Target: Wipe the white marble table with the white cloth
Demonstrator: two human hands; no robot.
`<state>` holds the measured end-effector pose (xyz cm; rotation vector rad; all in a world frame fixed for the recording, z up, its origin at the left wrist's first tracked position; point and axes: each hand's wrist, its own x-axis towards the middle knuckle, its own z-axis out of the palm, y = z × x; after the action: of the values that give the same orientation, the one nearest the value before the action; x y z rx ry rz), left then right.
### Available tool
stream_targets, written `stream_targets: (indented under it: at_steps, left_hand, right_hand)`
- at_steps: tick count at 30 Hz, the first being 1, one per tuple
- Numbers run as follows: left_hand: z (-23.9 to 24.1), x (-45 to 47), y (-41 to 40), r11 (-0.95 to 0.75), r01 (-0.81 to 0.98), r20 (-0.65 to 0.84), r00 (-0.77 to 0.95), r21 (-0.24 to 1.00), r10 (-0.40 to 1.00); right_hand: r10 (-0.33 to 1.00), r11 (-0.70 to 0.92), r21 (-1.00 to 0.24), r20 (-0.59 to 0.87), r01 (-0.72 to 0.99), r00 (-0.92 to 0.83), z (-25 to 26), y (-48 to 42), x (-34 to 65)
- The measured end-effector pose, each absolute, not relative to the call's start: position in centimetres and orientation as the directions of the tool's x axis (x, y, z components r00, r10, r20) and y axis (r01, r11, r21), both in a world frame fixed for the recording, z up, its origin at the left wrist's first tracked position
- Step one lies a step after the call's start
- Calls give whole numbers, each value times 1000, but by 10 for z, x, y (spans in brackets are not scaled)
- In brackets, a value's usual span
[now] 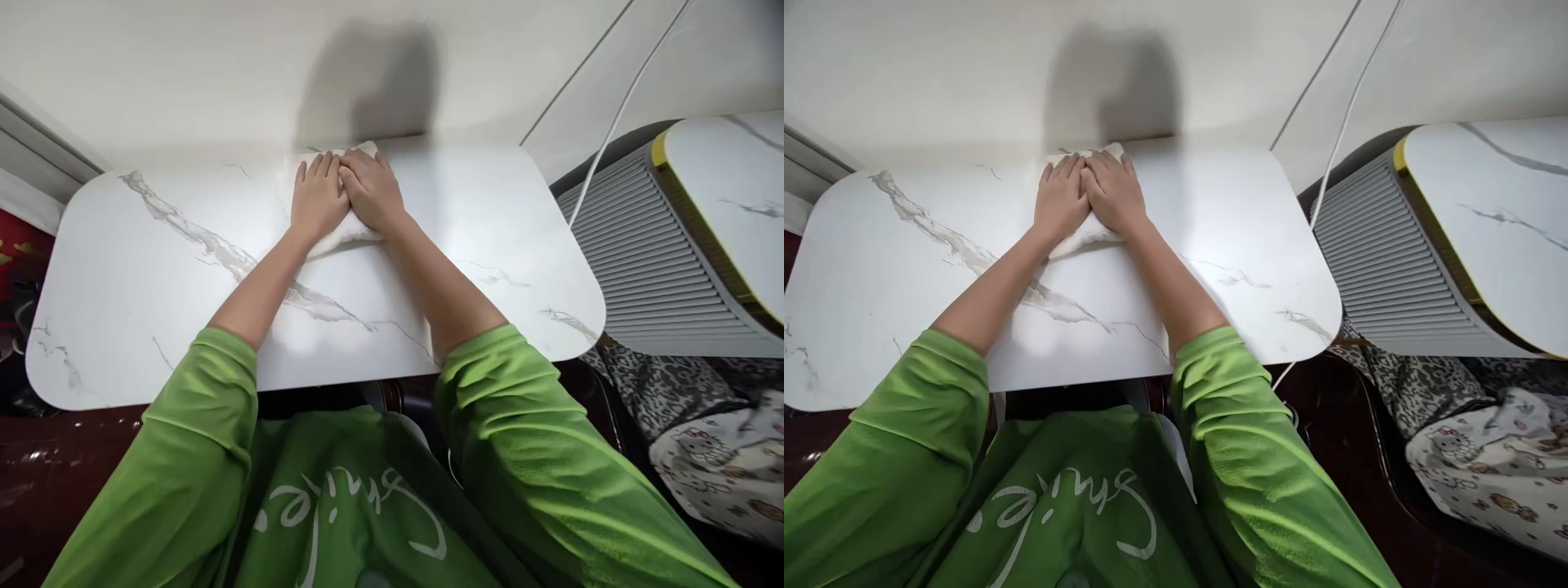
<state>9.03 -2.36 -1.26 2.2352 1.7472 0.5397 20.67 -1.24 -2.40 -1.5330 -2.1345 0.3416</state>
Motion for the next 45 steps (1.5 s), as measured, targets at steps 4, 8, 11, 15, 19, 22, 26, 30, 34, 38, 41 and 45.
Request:
stream_targets:
  at_steps: [4,8,11,15,19,22,26,30,34,38,41,45]
  left_hand:
    - [-9,101,-73,-278,887,92,263,368,960]
    - [-9,124,-126,-388,841,127,368,377,921]
    - [-11,152,-164,-430,822,98,425,374,900]
    - [-8,188,-198,-476,811,22,499,341,866]
    - [-3,201,-202,-518,785,4,550,340,835]
    - [-4,198,-190,-517,780,19,547,352,837]
    - [-9,196,-151,-494,777,45,520,389,853]
    - [-11,194,-83,-500,765,86,513,406,854]
    - [-9,178,-12,-471,798,150,449,376,881]
    - [-11,161,31,-441,822,177,404,361,898]
    - [-15,159,42,-431,823,179,392,369,903]
    - [-18,165,37,-412,828,174,373,381,911]
  right_hand:
    - [950,307,-451,199,838,-241,-24,-66,222]
    - [948,313,-422,191,851,-254,-23,-128,252]
    - [942,333,-425,201,842,-271,-21,-173,283]
    - [961,265,-441,189,858,-200,-17,-213,320]
    - [973,210,-423,174,881,-149,-15,-220,332]
    - [973,210,-403,178,891,-149,-15,-207,328]
    - [975,190,-394,182,899,-126,-20,-167,323]
    - [971,169,-409,227,897,-79,-26,-98,319]
    - [964,179,-424,256,888,-73,-24,-20,303]
    - [955,203,-413,284,888,-86,-22,29,286]
    - [955,211,-420,281,883,-94,-23,39,286]
    - [950,252,-440,282,862,-134,-26,35,295]
